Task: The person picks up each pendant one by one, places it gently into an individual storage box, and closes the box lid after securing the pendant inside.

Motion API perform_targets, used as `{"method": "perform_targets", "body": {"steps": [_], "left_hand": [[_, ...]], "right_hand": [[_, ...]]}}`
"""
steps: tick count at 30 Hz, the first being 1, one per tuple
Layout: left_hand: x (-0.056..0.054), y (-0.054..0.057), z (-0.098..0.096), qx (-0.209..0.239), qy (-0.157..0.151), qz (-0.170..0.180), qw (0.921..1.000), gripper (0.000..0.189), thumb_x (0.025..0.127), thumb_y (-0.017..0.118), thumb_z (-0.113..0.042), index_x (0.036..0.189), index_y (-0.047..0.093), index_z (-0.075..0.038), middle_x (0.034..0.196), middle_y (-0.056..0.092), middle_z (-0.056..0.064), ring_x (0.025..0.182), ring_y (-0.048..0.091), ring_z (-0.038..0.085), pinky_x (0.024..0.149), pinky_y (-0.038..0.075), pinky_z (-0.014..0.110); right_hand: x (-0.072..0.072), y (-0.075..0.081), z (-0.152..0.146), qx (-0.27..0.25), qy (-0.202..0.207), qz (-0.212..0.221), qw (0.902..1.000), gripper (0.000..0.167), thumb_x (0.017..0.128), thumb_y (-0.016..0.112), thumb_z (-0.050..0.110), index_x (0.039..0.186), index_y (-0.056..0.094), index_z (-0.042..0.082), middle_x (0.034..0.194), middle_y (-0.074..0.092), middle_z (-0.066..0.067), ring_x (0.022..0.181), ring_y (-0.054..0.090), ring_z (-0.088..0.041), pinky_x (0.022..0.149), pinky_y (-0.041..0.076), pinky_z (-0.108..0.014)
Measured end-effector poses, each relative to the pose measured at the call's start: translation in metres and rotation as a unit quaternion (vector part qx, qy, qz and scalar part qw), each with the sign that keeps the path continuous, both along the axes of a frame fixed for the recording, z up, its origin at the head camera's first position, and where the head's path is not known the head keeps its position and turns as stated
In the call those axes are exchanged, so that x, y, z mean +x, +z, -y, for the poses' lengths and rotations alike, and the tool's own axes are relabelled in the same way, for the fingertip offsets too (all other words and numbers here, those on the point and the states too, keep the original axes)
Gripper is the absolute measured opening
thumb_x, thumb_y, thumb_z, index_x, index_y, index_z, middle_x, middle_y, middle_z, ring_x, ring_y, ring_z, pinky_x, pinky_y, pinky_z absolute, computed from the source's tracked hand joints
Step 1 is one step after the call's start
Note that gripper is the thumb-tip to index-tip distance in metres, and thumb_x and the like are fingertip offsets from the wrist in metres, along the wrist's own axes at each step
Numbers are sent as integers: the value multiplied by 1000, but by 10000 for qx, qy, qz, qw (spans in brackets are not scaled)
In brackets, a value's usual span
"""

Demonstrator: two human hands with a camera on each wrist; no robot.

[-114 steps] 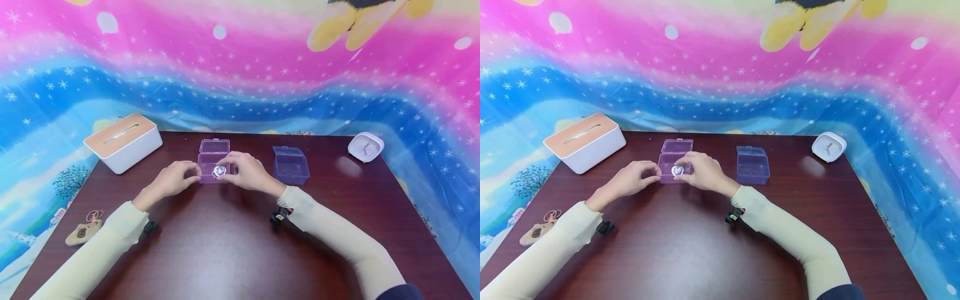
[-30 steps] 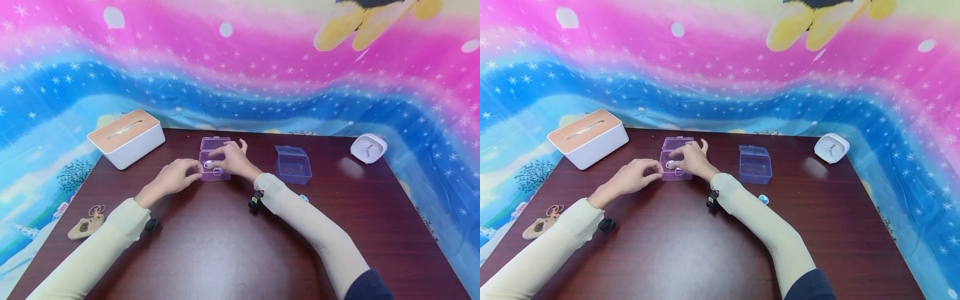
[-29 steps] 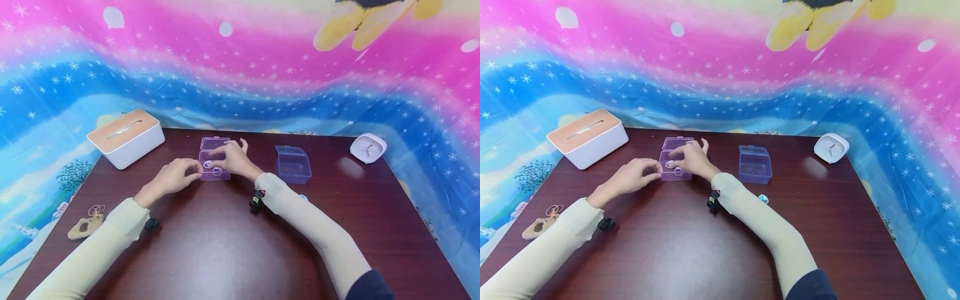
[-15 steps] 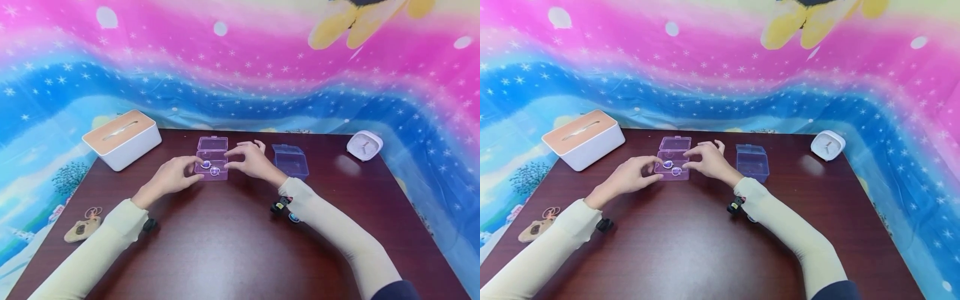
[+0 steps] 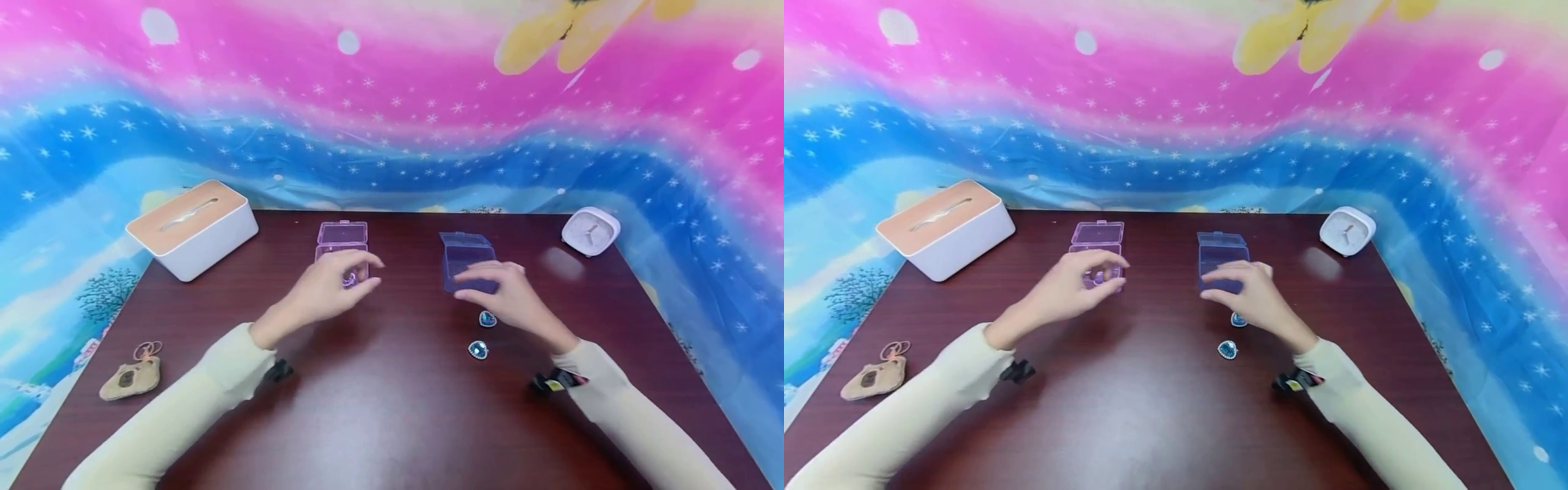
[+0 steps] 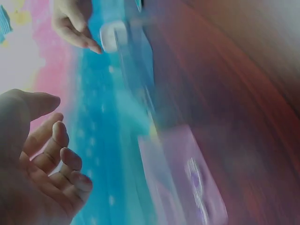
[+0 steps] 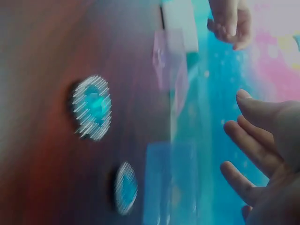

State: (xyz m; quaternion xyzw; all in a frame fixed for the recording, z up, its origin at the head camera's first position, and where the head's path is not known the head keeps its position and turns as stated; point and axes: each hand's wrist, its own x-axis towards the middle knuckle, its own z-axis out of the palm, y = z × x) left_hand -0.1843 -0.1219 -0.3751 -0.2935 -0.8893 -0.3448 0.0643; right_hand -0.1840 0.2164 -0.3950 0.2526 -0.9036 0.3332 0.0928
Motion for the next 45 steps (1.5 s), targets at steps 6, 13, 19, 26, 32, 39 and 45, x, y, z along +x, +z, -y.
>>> {"method": "perform_targets", "body": {"steps": [6, 13, 19, 26, 32, 39, 45], "left_hand": [[-13, -15, -57, 197, -625, 717, 9953, 35, 96, 73, -25, 129, 65, -18, 85, 63, -3, 70, 56, 12, 69, 50, 26], [-36, -33, -105, -1009, -196, 1097, 9886, 54, 94, 73, -35, 145, 56, -26, 106, 70, 0, 87, 63, 14, 69, 53, 32], [-44, -40, -128, -1016, 149, 1185, 9876, 36, 94, 73, -38, 130, 70, -31, 105, 73, -7, 91, 66, 12, 68, 53, 36], [-46, -42, -137, -1344, 248, 531, 9892, 18, 96, 71, -38, 111, 80, -33, 111, 77, -10, 99, 70, 13, 65, 55, 36], [-48, -41, -141, -1481, 251, 250, 9883, 17, 97, 71, -37, 110, 81, -32, 109, 77, -11, 100, 71, 12, 68, 58, 36], [-47, -39, -141, -1479, 232, 290, 9883, 18, 97, 70, -36, 112, 80, -31, 111, 78, -9, 102, 71, 12, 71, 59, 37], [-45, -37, -141, -1552, 171, 387, 9870, 19, 99, 69, -34, 114, 80, -29, 113, 78, -8, 105, 71, 12, 73, 59, 38]], "right_hand": [[17, -12, -39, 46, -633, 169, 9978, 31, 81, 88, 21, 110, 80, 13, 110, 79, -10, 116, 63, -34, 97, 25, -56], [17, -26, -50, 33, -849, 263, 9960, 27, 82, 87, 18, 107, 79, 9, 95, 79, -4, 105, 65, -31, 88, 24, -47], [18, -38, -51, 116, -897, 655, 9938, 30, 83, 87, 21, 111, 78, 11, 96, 78, -4, 107, 68, -31, 87, 23, -46], [23, -45, -53, 290, -965, 1021, 9897, 34, 83, 87, 26, 113, 78, 14, 101, 77, -5, 102, 69, -29, 83, 21, -44], [26, -47, -52, 764, -1008, 1106, 9858, 42, 81, 89, 34, 116, 76, 15, 103, 73, -3, 96, 63, -22, 81, 24, -43], [27, -46, -46, 1281, -1047, 1155, 9794, 40, 80, 88, 40, 112, 75, 20, 98, 67, -1, 94, 60, -20, 80, 31, -45], [25, -45, -42, 1415, -956, 1242, 9775, 29, 85, 84, 33, 108, 74, 18, 95, 65, -1, 91, 58, -19, 78, 35, -43]]}}
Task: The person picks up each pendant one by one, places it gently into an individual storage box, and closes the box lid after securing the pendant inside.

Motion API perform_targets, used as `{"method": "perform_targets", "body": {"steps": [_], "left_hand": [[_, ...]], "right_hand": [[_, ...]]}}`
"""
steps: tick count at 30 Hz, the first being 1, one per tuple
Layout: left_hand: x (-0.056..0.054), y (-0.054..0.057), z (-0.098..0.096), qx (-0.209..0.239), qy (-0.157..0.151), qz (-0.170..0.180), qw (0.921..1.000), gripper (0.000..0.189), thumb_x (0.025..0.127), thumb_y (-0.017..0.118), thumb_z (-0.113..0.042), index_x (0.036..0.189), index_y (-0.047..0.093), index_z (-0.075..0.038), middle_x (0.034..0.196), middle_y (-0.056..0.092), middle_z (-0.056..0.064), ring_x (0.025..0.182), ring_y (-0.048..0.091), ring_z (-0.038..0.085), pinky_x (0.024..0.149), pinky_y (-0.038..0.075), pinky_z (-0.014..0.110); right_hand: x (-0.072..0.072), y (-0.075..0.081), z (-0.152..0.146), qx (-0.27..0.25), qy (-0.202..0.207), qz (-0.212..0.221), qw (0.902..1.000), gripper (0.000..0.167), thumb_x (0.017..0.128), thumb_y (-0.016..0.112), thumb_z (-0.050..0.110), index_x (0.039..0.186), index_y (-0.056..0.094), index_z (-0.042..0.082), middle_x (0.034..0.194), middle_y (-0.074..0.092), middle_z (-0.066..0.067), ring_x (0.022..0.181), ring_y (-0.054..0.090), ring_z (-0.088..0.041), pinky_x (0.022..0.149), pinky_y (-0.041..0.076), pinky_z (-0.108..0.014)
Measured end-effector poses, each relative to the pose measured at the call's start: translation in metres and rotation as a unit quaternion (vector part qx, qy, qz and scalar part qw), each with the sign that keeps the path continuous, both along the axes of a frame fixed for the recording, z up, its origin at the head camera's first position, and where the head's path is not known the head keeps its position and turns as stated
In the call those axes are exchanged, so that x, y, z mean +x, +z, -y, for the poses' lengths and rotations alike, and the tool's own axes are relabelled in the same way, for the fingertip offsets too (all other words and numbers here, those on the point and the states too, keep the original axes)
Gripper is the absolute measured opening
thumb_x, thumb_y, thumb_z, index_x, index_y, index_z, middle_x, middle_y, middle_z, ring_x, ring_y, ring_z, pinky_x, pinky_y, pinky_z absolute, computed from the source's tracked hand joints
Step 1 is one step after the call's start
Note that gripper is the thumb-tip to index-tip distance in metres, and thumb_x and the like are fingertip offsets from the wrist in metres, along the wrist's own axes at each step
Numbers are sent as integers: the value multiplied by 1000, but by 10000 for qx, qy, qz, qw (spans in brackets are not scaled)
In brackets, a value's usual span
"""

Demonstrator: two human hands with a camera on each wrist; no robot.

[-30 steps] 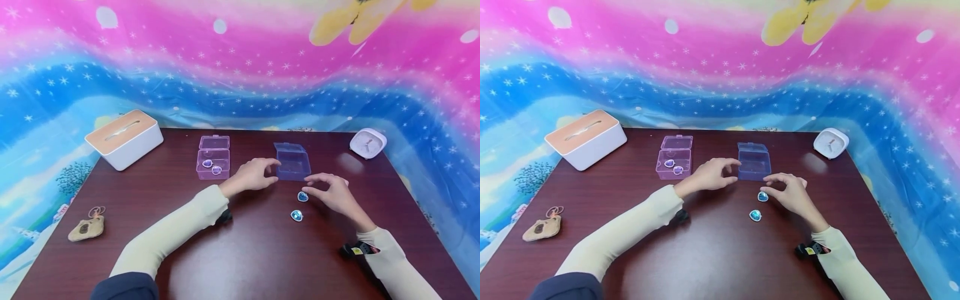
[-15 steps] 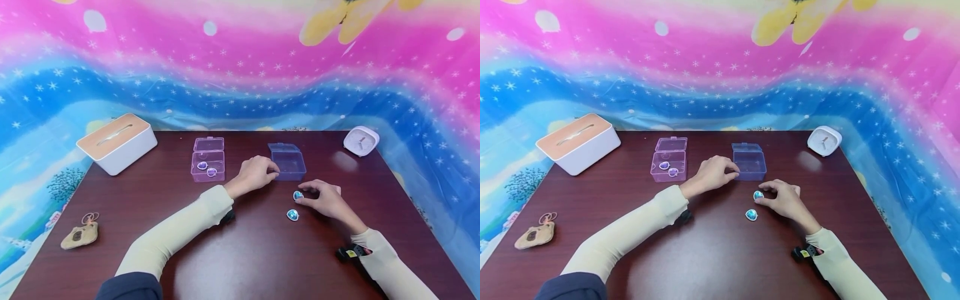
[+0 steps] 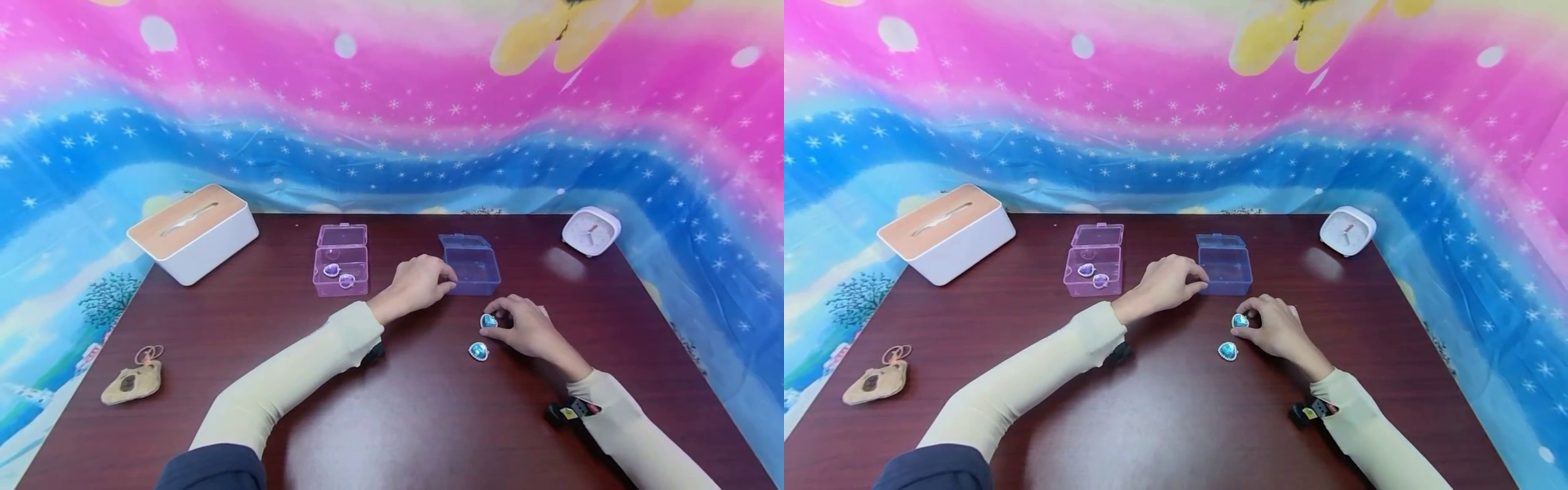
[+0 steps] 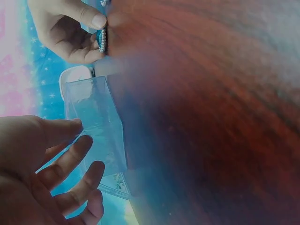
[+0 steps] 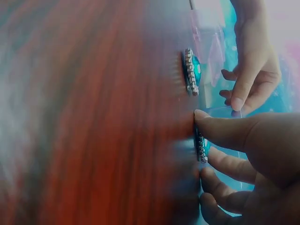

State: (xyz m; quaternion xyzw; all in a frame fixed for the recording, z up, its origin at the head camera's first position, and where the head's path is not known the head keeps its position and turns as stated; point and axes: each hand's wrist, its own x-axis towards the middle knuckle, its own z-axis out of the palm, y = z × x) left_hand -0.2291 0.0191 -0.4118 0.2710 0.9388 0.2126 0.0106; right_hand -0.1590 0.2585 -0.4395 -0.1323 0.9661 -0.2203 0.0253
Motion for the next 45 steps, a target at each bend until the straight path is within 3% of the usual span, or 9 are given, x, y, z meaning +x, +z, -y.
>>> {"method": "perform_targets", "body": {"steps": [9, 15, 20, 26, 35, 45], "left_hand": [[0, 0, -2, -29, 65, 37, 10000, 19, 98, 70, -33, 114, 80, -28, 113, 78, -8, 105, 71, 13, 72, 59, 37], [-1, 0, -3, -73, 76, -1, 9999, 18, 98, 70, -34, 113, 80, -29, 113, 78, -8, 105, 71, 13, 72, 59, 38], [-1, 1, -2, -51, 59, -4, 10000, 19, 98, 70, -34, 114, 80, -28, 113, 78, -7, 104, 71, 13, 71, 59, 37], [-1, 2, -2, -53, 9, 32, 10000, 19, 99, 69, -33, 114, 80, -28, 115, 78, -7, 107, 71, 14, 74, 60, 41], [-2, 2, -3, -79, 4, 77, 9999, 19, 100, 68, -34, 114, 80, -28, 115, 78, -7, 108, 71, 15, 77, 60, 42], [-2, 1, -3, -54, -10, 107, 9999, 20, 99, 69, -33, 115, 80, -27, 115, 78, -7, 107, 71, 14, 76, 60, 41]], "right_hand": [[-1, 6, -2, 68, 340, 258, 9991, 31, 91, 79, 23, 119, 72, 11, 107, 70, -8, 100, 64, -26, 90, 42, -57], [-4, 10, -9, 54, 731, 234, 9970, 38, 89, 80, 17, 124, 70, 7, 111, 66, -10, 100, 61, -24, 88, 50, -46], [-6, 10, -11, -80, 840, 225, 9962, 36, 87, 83, 17, 120, 73, 8, 109, 66, -9, 96, 60, -21, 84, 50, -39], [-8, 11, -14, -168, 887, 396, 9951, 34, 90, 77, 10, 124, 72, 8, 108, 65, -11, 92, 58, -19, 80, 47, -35], [-10, 8, -19, -117, 966, 354, 9946, 38, 90, 80, 16, 125, 71, 9, 108, 65, -9, 91, 59, -18, 79, 49, -35], [-19, 5, -30, -31, 1485, 349, 9883, 33, 92, 78, 18, 123, 71, 13, 107, 66, -4, 87, 58, -10, 77, 51, -29]]}}
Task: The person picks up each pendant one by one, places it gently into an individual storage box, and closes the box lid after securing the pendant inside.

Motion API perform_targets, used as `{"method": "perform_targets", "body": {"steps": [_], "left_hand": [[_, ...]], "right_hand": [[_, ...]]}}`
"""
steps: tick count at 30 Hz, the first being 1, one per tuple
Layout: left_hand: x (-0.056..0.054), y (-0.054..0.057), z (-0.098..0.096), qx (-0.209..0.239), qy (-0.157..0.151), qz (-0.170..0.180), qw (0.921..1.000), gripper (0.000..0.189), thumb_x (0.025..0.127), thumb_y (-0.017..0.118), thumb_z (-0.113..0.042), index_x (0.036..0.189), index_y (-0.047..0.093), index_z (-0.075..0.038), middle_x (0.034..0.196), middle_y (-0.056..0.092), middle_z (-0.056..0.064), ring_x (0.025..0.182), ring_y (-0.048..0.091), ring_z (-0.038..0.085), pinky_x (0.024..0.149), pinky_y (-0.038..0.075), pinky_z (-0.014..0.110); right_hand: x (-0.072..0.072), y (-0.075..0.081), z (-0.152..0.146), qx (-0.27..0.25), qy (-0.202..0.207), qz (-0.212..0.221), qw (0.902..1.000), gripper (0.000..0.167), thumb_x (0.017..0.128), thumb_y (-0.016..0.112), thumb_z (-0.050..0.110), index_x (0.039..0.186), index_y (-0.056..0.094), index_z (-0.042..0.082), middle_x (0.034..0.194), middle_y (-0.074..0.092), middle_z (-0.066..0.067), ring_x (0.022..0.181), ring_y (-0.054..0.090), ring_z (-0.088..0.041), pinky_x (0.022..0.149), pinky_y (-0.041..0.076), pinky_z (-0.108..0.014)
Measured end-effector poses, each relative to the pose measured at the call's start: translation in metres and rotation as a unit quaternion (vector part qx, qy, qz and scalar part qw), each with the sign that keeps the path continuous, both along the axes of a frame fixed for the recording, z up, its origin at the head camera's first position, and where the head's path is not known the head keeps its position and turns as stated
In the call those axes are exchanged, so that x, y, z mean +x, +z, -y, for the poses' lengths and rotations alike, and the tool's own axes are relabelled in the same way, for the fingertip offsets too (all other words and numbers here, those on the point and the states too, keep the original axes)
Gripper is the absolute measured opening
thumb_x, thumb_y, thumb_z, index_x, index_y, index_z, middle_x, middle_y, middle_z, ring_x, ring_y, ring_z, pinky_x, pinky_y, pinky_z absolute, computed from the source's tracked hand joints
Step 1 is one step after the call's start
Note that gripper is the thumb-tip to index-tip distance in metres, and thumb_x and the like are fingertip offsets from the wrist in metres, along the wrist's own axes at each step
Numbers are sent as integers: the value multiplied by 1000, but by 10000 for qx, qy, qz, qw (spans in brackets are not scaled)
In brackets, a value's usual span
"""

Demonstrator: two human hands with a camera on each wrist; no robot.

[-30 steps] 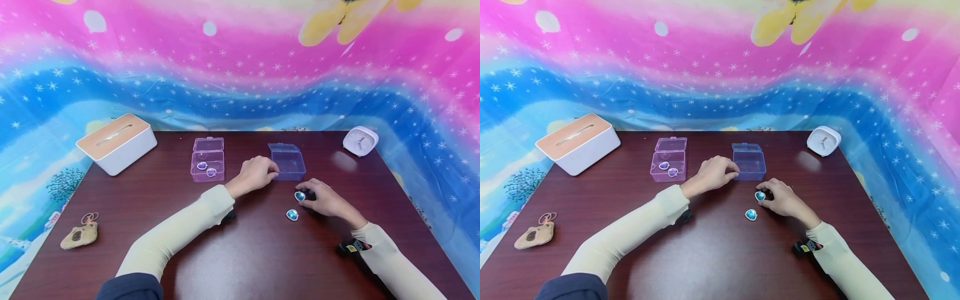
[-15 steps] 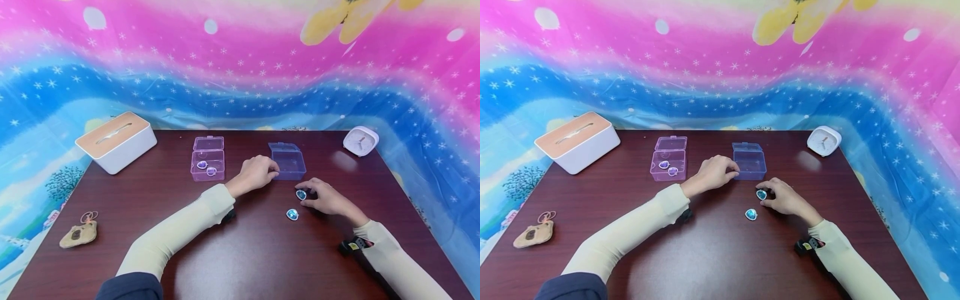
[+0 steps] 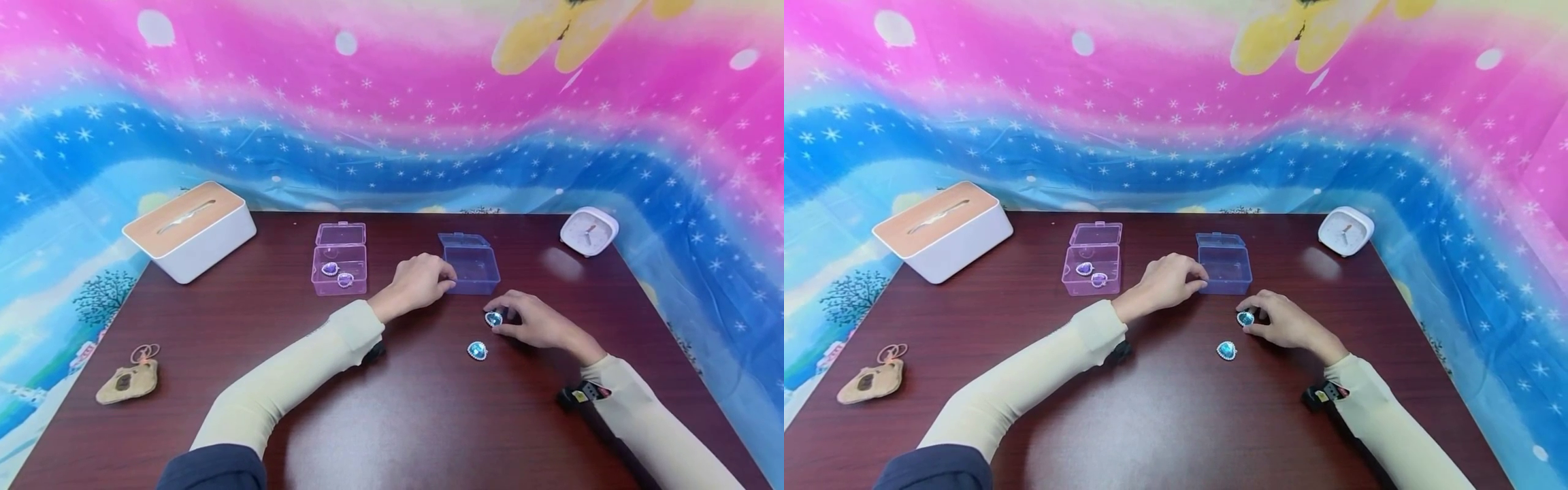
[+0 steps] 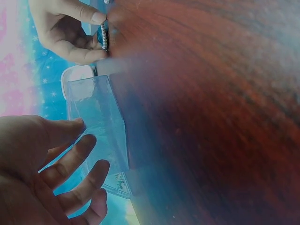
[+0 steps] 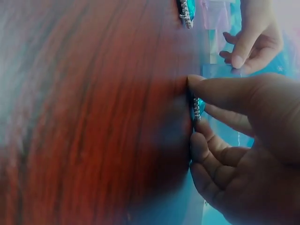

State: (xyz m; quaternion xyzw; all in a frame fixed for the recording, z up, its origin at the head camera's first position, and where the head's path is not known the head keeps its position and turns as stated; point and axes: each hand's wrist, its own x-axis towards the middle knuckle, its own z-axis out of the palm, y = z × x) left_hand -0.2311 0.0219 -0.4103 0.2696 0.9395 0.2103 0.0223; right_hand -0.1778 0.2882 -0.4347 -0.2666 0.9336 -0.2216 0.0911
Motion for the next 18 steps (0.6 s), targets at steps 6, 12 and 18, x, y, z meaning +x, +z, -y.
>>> {"method": "perform_targets", "body": {"steps": [6, 12, 18], "left_hand": [[0, -1, 1, 43, -13, -27, 10000, 20, 99, 69, -33, 114, 80, -27, 113, 78, -7, 106, 71, 14, 75, 60, 40], [0, -1, 1, 33, -20, -26, 10000, 20, 100, 68, -34, 115, 79, -28, 113, 77, -8, 106, 70, 13, 76, 60, 39], [-1, 0, 1, -26, -20, -3, 10000, 19, 100, 68, -34, 114, 79, -29, 114, 77, -8, 107, 71, 13, 76, 60, 41]], "right_hand": [[-6, 0, -4, -124, 261, -171, 9994, 29, 87, 83, 18, 115, 75, 16, 100, 67, 3, 84, 58, -9, 74, 52, -25], [-10, 5, -5, -102, 480, 14, 9988, 26, 88, 82, 20, 112, 74, 15, 97, 67, 4, 82, 60, -9, 73, 53, -26], [-14, 7, -5, -104, 492, 193, 9985, 23, 85, 84, 19, 106, 74, 17, 96, 68, 4, 81, 60, -7, 72, 53, -24]]}}
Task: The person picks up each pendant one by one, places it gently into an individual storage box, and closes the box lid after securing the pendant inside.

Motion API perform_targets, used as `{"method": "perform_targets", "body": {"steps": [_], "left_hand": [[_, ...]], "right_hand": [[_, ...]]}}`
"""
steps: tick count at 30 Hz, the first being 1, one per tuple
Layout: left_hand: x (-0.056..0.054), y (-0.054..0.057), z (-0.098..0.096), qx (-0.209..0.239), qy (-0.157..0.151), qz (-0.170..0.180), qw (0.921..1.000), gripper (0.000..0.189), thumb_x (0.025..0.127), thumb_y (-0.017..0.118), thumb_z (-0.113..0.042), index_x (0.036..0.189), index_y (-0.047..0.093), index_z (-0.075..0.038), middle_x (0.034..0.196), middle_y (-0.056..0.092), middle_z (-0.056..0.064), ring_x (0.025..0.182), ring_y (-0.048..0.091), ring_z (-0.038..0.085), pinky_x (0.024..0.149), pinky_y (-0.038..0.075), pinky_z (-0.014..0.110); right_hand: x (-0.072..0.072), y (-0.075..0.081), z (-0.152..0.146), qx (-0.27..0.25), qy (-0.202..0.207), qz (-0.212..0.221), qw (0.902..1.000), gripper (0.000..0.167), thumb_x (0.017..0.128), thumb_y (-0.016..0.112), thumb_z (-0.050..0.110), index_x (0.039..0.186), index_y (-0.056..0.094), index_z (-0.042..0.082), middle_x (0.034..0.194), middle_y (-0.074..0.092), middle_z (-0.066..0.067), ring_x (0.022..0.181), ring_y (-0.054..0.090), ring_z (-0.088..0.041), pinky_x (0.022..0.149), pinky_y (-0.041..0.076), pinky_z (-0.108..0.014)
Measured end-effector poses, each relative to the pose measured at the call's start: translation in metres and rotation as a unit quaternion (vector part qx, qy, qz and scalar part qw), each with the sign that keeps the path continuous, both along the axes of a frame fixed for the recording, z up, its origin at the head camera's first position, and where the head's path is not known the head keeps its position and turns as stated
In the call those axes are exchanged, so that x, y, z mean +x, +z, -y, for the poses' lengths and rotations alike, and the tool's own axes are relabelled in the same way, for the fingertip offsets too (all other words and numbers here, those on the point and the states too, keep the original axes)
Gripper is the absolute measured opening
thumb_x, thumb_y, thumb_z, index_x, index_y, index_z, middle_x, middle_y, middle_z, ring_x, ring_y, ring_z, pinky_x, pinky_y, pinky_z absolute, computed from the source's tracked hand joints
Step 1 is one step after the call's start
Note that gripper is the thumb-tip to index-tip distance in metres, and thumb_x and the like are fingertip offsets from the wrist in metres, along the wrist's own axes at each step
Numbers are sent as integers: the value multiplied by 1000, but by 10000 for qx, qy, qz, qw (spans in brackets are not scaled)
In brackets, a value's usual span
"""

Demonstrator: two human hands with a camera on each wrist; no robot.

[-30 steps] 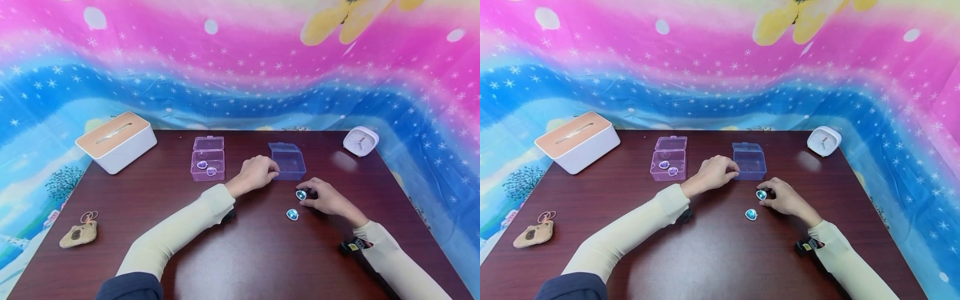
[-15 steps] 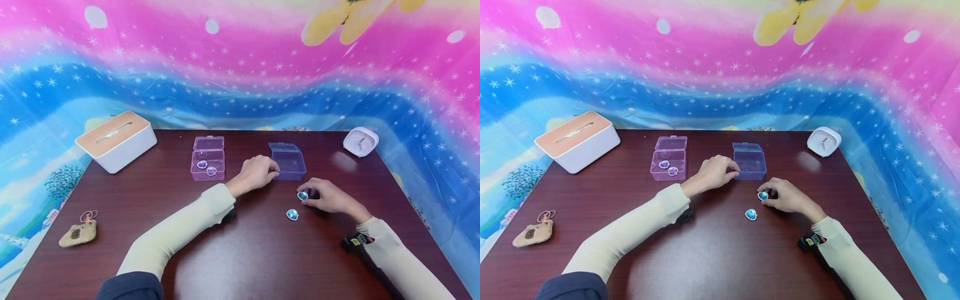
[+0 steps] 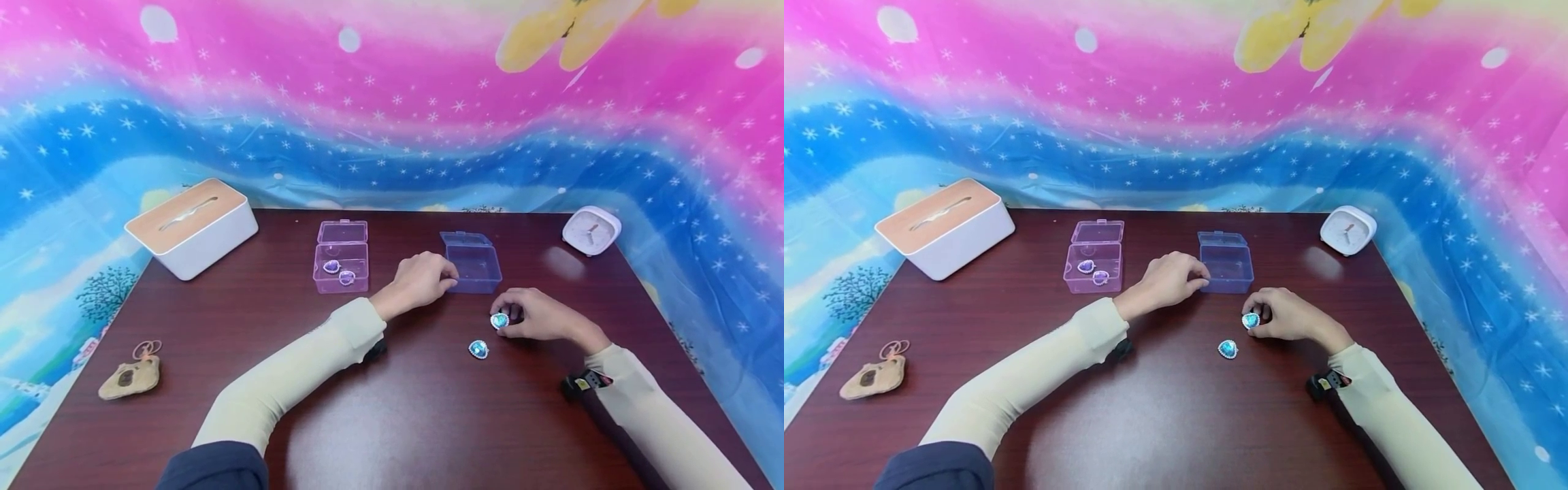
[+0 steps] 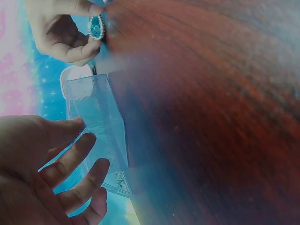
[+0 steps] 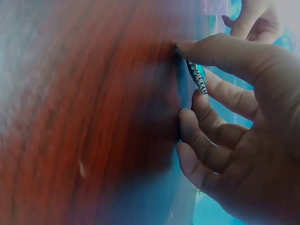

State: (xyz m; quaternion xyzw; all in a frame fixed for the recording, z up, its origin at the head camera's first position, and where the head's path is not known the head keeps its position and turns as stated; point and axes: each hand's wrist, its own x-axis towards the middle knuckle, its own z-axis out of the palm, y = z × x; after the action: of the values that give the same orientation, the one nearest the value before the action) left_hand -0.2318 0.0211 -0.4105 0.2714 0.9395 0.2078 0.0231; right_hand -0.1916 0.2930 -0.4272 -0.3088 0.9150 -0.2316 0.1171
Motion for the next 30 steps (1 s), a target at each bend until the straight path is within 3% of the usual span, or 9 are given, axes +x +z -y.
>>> {"method": "perform_targets", "body": {"steps": [7, 22, 30], "left_hand": [[0, 1, -1, 11, -26, 10, 10000, 20, 100, 68, -34, 115, 79, -28, 114, 77, -8, 108, 71, 13, 77, 60, 41], [-1, 1, 1, -28, -29, -60, 10000, 20, 100, 67, -34, 115, 79, -29, 115, 77, -8, 108, 70, 13, 76, 60, 39], [-1, -3, 0, 63, -75, -97, 9999, 21, 100, 68, -34, 116, 79, -28, 115, 78, -8, 108, 71, 13, 74, 60, 37]], "right_hand": [[-2, 0, -3, -117, 41, 104, 9999, 23, 86, 84, 19, 107, 76, 17, 97, 69, 4, 80, 60, -10, 72, 53, -25], [-1, 2, -5, -341, 143, -96, 9993, 26, 89, 82, 20, 113, 74, 17, 102, 67, 8, 86, 64, -13, 77, 56, -29], [0, 16, -6, -727, 268, -468, 9959, 29, 87, 84, 20, 113, 74, 16, 104, 69, 10, 88, 63, -9, 77, 55, -27]]}}
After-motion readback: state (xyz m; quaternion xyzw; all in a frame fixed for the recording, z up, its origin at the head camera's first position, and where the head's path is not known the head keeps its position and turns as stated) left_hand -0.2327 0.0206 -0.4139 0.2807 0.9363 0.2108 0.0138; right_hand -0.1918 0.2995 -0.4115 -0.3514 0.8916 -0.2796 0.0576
